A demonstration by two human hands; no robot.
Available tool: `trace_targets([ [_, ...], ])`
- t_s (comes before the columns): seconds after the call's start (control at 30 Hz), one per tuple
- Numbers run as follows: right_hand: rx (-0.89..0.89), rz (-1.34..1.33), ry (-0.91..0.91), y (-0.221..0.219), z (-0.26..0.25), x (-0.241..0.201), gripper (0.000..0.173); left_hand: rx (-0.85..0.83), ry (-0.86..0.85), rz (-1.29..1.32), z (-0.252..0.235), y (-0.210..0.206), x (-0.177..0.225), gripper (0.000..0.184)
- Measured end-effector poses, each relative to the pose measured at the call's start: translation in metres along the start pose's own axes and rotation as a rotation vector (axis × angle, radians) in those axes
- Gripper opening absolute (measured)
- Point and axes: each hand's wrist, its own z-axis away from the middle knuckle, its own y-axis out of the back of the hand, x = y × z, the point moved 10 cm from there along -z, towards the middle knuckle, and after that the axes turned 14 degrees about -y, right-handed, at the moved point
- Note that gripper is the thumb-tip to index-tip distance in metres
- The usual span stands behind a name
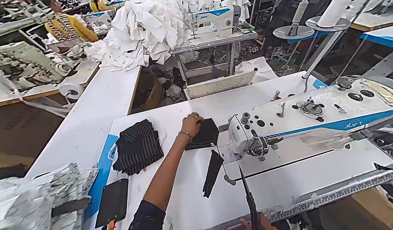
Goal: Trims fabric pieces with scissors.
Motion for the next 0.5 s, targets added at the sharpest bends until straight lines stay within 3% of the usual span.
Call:
trace_targets([
  [0.13,-0.032,-0.02,-0.019,0.001,0.001,-0.002,0.036,0.271,0.06,-0.053,0.079,0.022,-0.008,0.033],
  [0.23,-0.028,-0.019,-0.016,0.002,0.001,-0.004,0.036,0.408,0.355,-0.15,0.156,0.042,-0.05,0.041],
  [0.3,-0.037,-0.01,0.001,0.002,0.0,-0.006,0.036,0.401,0.541,-0.186,0.197,0.046,-0.074,0.063],
  [0.37,-0.054,-0.004,0.02,0.001,-0.001,-0.007,0.035,0.35,0.616,-0.2,0.219,0.041,-0.089,0.079],
  [0.5,-0.094,0.024,0.041,0.001,0.0,-0.014,0.035,0.258,0.588,-0.238,0.22,0.035,-0.086,0.066],
])
